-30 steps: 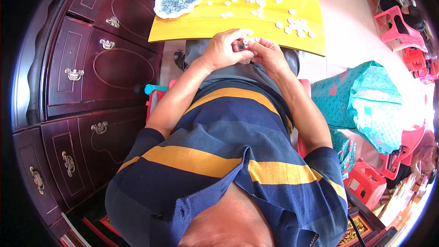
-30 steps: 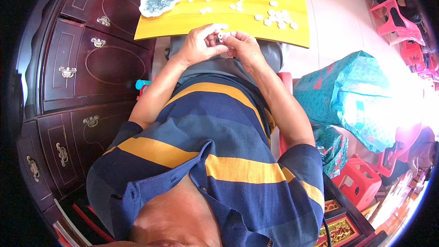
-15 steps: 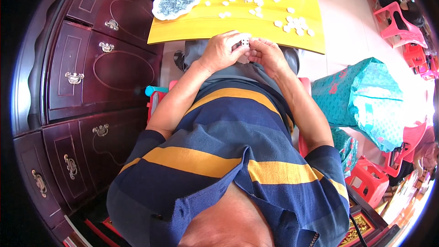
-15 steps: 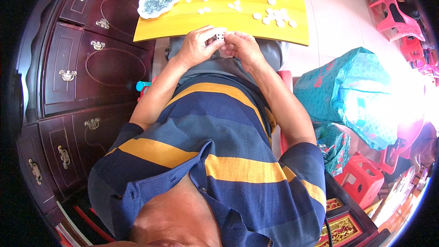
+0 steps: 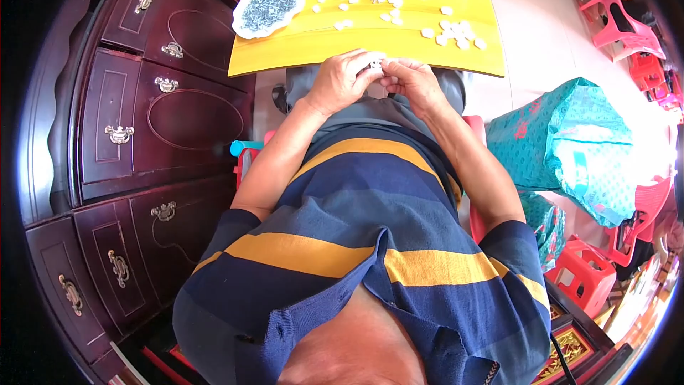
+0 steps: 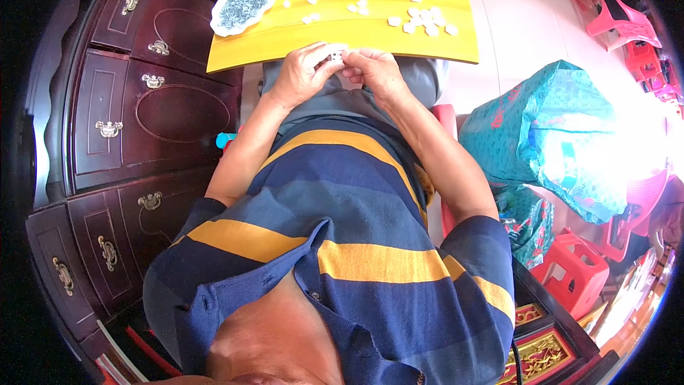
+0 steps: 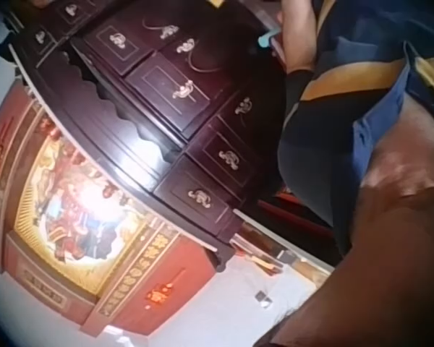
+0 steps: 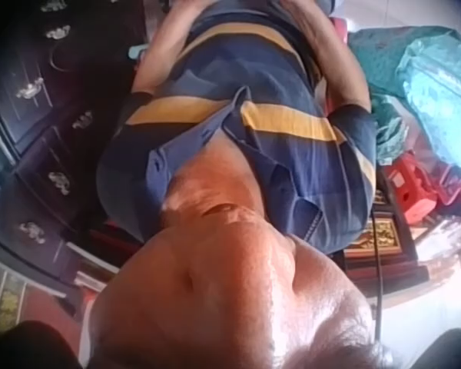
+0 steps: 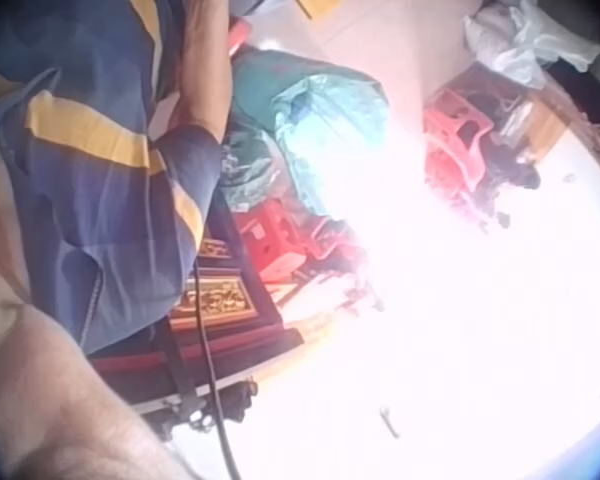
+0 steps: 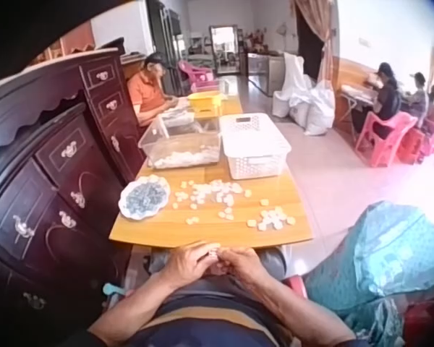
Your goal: Assembling small white plastic components by hand at a table.
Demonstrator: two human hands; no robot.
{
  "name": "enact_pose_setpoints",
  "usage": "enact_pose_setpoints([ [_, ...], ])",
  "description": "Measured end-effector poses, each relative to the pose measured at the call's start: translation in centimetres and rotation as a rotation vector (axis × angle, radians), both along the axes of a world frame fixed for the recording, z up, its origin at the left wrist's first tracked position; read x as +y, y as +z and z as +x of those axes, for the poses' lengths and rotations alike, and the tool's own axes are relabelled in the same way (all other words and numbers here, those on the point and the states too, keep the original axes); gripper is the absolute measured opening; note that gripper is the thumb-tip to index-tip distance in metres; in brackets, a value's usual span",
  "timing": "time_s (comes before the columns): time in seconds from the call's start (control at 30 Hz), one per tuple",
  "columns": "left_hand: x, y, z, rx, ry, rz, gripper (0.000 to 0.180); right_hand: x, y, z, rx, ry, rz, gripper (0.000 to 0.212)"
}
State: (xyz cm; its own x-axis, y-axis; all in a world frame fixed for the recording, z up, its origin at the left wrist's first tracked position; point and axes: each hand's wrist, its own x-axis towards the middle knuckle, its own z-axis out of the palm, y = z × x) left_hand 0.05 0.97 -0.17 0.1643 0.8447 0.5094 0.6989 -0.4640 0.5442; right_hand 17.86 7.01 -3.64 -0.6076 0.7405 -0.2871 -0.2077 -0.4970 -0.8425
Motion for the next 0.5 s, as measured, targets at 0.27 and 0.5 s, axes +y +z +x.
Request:
enact_pose_setpoints([
  [0.27,-0.18,0.54,-0.05,-0.025,-0.016,0.013,0.016,-0.68,0.48,-0.32,0.012,-0.062,0.029,0.013],
  [0.5,-0.06,0.24,-0.19,-0.051,-0.023,0.044,0.014,-0.67,-0.29,-0.18,-0.013,-0.033,0.068,0.014],
])
